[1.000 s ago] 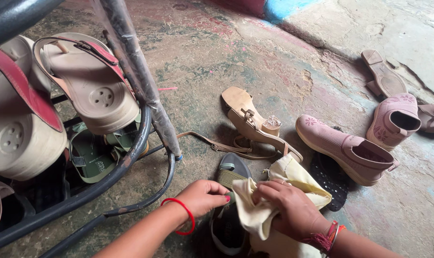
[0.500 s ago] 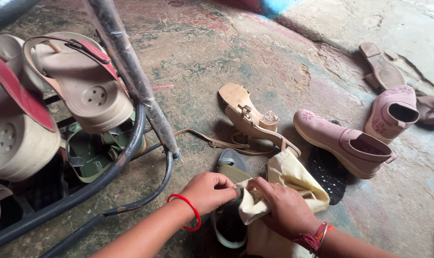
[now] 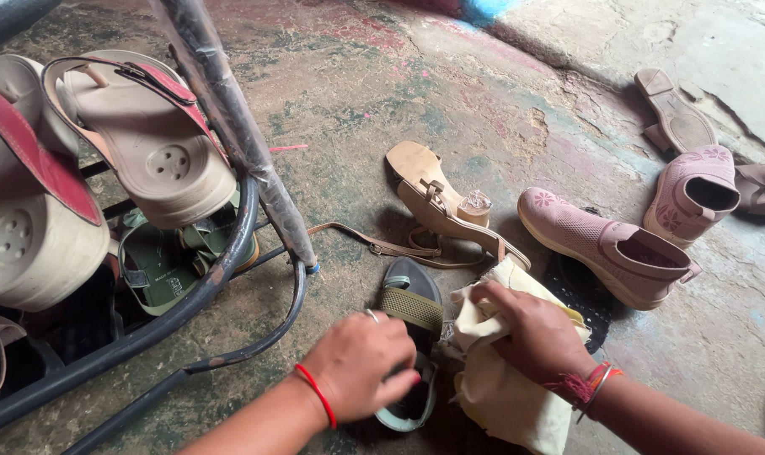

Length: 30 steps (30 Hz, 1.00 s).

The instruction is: The person wipes a single green sandal with a cloth, focusing on the strap and sole. The person holds the sandal steady with one hand while scrubbing with the other. The sandal remains on the floor throughout the task.

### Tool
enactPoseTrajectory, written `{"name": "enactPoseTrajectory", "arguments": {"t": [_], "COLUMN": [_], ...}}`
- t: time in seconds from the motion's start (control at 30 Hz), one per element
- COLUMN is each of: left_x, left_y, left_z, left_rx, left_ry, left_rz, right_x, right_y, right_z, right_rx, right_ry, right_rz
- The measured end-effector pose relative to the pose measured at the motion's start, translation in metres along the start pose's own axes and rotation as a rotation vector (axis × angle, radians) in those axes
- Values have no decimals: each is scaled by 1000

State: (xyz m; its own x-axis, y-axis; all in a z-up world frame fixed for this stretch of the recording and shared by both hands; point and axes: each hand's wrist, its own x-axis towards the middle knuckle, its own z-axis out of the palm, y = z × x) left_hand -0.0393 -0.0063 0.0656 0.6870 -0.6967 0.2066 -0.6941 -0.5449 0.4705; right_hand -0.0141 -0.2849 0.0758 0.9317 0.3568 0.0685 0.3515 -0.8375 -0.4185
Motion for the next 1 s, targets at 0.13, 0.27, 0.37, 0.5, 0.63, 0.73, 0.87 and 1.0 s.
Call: {"name": "enactPoseTrajectory", "arguments": {"t": [0.13, 0.27, 0.37, 0.5, 0.63, 0.73, 0.87, 1.0], "left_x": [1, 3, 2, 5, 25, 46, 57, 74], "left_y": [11, 12, 12, 13, 12, 18, 29, 42], "left_z": [19, 37, 48, 57, 49, 36, 11, -10], "left_rx": [88, 162, 150, -58, -312, -483, -798, -887], "left_ry": [-269, -410, -404, -339, -174, 48, 17, 67], "left_rz": [64, 15, 19, -226, -449, -436, -524, -572], "right_x": [-7, -12, -13, -12, -9, -4, 7, 24], "right_y": [6, 5, 4, 2, -3, -9, -11, -15], "right_z": [-1, -3, -7, -15, -21, -22, -23, -43], "right_rx": [-37, -11, -20, -27, 91, 162, 198, 243], "right_ry": [-50, -54, -62, -83, -10, 29, 64, 63], "right_rz": [6, -56, -59, 8, -60, -165, -89, 14]}}
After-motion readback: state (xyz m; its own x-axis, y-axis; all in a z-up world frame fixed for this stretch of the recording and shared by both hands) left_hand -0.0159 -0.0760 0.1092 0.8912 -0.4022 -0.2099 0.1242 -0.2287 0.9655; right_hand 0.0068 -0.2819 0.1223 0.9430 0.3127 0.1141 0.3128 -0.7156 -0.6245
